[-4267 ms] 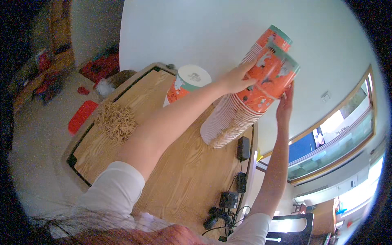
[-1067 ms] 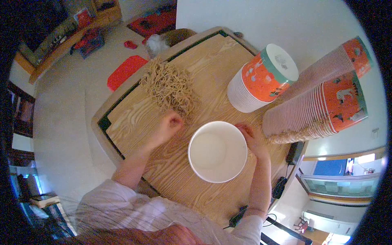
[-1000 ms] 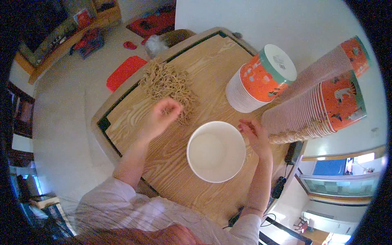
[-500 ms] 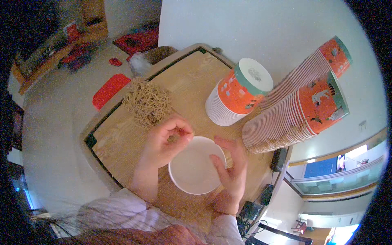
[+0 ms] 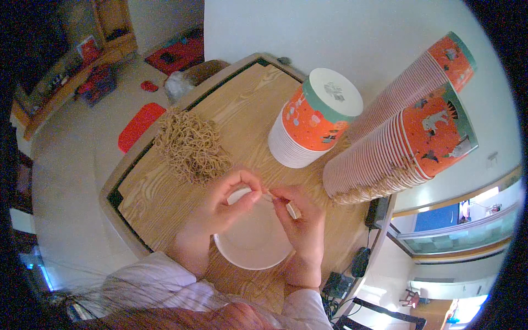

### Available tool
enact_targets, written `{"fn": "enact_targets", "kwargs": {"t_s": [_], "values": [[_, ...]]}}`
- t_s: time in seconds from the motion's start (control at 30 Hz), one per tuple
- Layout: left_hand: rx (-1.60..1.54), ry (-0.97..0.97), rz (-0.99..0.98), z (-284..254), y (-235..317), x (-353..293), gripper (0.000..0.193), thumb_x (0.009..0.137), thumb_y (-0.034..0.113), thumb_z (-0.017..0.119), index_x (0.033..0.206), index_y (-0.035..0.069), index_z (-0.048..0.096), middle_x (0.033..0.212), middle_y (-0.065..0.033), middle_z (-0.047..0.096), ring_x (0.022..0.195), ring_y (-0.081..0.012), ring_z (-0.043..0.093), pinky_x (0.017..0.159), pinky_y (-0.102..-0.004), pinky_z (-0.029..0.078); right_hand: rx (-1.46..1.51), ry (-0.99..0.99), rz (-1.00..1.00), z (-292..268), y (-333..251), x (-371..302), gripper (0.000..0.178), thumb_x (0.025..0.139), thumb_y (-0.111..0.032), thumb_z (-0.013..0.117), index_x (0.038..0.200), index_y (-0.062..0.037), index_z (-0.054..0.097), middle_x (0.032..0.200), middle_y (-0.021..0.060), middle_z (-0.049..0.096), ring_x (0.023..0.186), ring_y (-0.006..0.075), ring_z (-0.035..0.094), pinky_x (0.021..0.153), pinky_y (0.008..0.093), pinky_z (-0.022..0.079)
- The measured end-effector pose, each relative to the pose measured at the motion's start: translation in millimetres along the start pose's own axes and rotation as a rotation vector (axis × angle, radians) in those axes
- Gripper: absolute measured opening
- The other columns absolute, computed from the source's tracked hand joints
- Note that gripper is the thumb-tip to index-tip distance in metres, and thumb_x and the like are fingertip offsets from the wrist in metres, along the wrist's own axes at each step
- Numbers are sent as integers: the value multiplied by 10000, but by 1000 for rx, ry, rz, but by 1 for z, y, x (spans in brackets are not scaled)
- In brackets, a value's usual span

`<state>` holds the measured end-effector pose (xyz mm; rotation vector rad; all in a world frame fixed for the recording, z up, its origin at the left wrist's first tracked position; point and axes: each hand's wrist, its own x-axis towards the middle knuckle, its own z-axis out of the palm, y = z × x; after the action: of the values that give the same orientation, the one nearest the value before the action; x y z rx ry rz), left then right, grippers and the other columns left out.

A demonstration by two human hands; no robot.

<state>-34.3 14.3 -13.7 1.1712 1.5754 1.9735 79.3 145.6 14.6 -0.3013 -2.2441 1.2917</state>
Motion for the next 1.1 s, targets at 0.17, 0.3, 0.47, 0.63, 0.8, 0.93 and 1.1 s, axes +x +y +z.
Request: {"fn": "enact_targets", "kwargs": {"t_s": [0.17,0.3,0.47,0.63,0.8,0.93,1.1], "values": [[187,50,-6,-6,9,1,367,836,102,681,1155,34,514,1029,-83,626,1025,-150,588,883,-342,464,-36,82,-132,-2,6,1,197,735,108,654,897,-2,673,863,80,654,798,175,616,710,268,485],[419,-46,46,-4,4,-3,285,829,71,686,1089,33,578,1031,-74,633,959,-121,600,798,-301,493,67,135,-154,-1,4,-3,192,733,109,657,891,1,671,848,88,650,790,182,615,699,265,484],[247,284,16,-25,13,-11,87,837,36,671,923,36,666,835,-37,623,695,-80,578,552,-214,437,-67,29,-121,-8,3,-3,175,746,85,676,902,4,677,841,90,648,778,180,618,685,271,490],[476,848,-28,-44,37,-17,102,845,27,661,936,71,672,794,8,599,613,-52,476,513,-202,363,-162,-66,-48,-7,-6,0,161,756,55,693,904,-8,687,831,89,647,761,178,622,674,279,498],[865,740,-9,-61,34,-22,208,825,71,674,1032,82,652,1007,-78,610,827,-194,558,693,-327,451,-215,-80,-15,-8,-3,0,130,745,22,715,863,-22,686,839,98,647,776,211,632,682,297,506],[574,229,103,-22,26,-15,438,803,191,716,1196,60,573,1229,-144,551,1218,-311,490,1011,-396,395,-362,-79,-206,0,4,-1,157,726,15,710,871,-31,670,840,104,648,779,256,623,680,331,509],[374,-33,8,19,21,-10,533,799,211,731,1256,48,510,1053,-138,620,935,-247,632,785,-359,509,-279,-83,-175,7,-8,-4,193,680,78,665,857,4,651,809,102,626,758,246,616,673,311,481]]}}
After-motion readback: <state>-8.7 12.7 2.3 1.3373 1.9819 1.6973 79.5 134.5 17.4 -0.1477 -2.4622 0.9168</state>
